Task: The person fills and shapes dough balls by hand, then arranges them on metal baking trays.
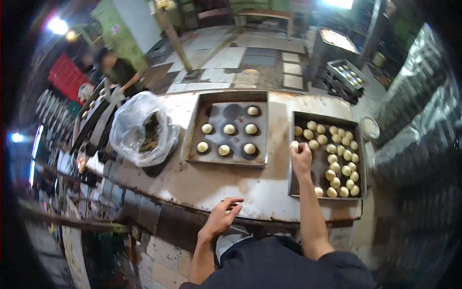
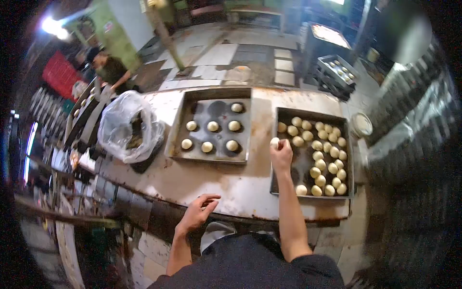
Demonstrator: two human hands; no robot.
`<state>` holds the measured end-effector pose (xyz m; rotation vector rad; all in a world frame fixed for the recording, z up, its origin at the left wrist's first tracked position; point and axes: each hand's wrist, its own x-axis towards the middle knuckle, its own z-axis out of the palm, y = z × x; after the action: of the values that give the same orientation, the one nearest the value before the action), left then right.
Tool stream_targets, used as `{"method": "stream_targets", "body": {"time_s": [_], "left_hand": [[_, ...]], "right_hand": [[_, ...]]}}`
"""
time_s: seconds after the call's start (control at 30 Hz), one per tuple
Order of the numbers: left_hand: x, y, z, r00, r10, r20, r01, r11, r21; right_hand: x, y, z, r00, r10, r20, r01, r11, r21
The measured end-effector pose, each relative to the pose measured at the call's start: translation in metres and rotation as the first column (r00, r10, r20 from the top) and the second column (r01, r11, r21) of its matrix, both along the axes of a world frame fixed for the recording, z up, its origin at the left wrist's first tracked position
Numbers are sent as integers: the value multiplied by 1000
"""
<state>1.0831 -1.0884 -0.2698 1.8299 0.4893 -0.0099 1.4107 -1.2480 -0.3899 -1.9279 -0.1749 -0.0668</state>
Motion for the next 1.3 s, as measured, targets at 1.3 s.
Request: {"method": "stream_targets", "body": {"time_s": [1.3], "left_hand": [[-228,411,-104,719,688,92,-404,522,-751]], "right_hand": [[-173,599,43,338,940,-51,-506,136,-851]]}}
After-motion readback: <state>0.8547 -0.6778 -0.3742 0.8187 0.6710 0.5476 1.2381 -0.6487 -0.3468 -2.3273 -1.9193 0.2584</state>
